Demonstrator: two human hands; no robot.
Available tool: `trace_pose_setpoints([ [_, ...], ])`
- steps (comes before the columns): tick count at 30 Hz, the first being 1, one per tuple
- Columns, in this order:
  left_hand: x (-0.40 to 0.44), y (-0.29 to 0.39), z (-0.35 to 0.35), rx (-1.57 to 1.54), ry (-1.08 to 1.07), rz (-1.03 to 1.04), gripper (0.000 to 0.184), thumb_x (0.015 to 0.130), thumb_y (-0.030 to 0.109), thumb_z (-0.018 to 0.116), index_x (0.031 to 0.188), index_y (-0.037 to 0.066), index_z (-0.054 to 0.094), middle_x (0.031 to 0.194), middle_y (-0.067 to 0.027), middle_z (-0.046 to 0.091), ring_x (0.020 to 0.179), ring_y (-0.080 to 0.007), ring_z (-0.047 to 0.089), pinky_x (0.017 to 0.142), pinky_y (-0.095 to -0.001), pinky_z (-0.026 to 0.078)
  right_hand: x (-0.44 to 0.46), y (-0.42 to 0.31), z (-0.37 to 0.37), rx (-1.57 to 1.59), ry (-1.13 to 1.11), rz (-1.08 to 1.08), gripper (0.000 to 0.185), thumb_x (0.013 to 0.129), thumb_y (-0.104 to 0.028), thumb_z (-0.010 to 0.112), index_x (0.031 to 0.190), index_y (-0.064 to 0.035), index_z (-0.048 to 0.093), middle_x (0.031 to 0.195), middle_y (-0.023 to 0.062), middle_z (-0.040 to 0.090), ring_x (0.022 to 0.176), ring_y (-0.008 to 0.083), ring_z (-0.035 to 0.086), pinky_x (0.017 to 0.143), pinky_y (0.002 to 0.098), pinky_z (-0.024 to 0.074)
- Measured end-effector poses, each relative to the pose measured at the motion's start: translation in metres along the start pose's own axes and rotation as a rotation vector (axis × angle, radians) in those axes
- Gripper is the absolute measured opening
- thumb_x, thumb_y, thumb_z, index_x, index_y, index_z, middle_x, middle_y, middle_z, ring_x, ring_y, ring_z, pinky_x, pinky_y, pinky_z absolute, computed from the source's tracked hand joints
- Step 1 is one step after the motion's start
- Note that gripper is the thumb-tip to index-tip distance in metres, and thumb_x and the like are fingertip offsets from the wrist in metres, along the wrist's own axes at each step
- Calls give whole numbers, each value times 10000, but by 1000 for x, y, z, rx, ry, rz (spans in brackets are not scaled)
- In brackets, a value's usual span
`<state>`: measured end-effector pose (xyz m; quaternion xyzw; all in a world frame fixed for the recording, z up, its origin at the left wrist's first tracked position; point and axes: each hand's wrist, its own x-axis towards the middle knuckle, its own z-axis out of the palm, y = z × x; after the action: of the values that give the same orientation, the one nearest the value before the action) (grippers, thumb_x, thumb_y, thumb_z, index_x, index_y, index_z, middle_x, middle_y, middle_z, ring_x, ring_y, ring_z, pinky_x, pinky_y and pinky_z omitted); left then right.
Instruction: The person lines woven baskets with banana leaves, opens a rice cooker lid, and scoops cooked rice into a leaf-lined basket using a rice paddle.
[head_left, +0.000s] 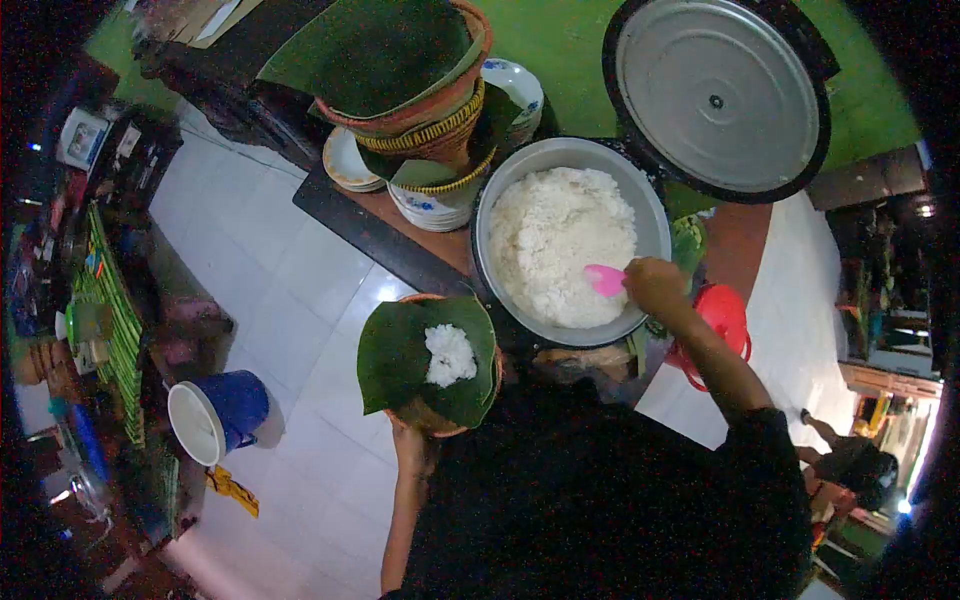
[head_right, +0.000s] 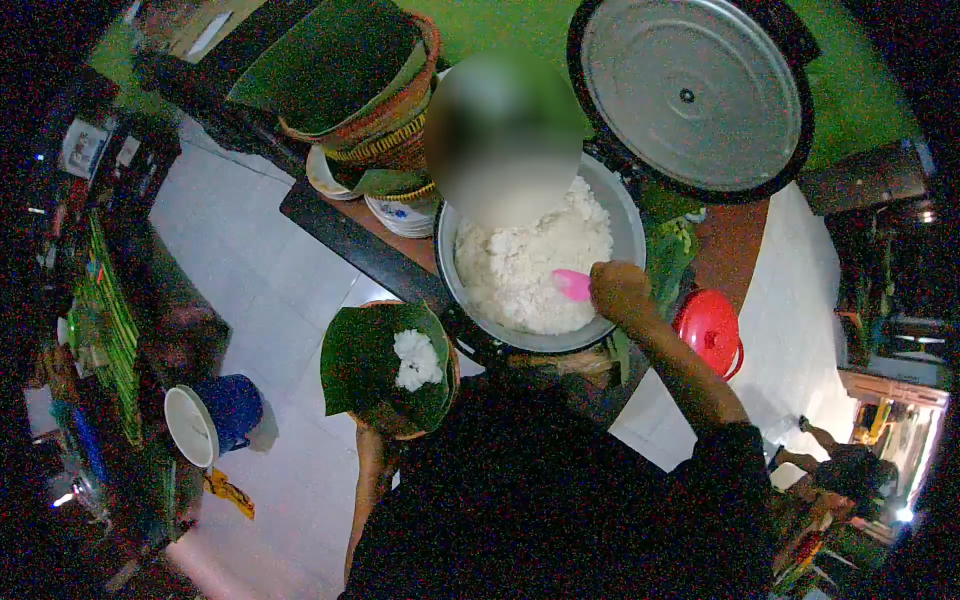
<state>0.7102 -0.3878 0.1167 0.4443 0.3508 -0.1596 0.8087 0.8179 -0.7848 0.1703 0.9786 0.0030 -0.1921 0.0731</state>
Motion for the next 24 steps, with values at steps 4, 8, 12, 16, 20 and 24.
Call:
trace_pose_setpoints([
  [4,-2,12,9,-40,57,-15,462,870,421,386,1190,89,381,1062,-88,501,901,-271,536,705,-439,485,20,-12,58,107,2,57,203,735,-180,468,718,-27,599,703,191,583,662,333,589,582,411,482],
  [8,4,5,0,91,124,24,432,849,327,459,1202,99,361,1071,-92,494,907,-271,536,666,-447,499,69,-3,121,265,38,-181,243,724,-206,474,669,1,588,735,209,581,657,341,580,570,421,470],
  [12,6,4,0,170,108,46,450,842,313,472,1219,107,339,1089,-92,484,912,-273,535,686,-446,500,90,-5,118,255,-348,-314,270,748,-218,478,670,11,596,729,211,575,702,350,566,634,421,455],
  [16,2,6,5,197,121,105,458,843,308,465,1229,104,328,1105,-91,477,926,-279,532,694,-447,499,68,-9,78,433,-519,-288,262,759,-230,499,716,3,613,690,209,569,675,354,560,649,435,437],
  [20,0,17,12,13,101,-54,394,862,80,400,1235,106,277,1097,-70,420,982,-244,473,829,-396,433,48,-34,94,507,-134,-435,287,774,-268,502,746,-6,616,685,207,573,637,352,556,620,398,450],
  [24,-1,7,11,115,154,19,422,848,301,431,1203,92,342,1067,-96,474,915,-278,520,717,-442,484,47,-31,87,604,-234,-445,260,783,-266,536,822,-28,634,729,191,597,649,322,576,624,357,460],
])
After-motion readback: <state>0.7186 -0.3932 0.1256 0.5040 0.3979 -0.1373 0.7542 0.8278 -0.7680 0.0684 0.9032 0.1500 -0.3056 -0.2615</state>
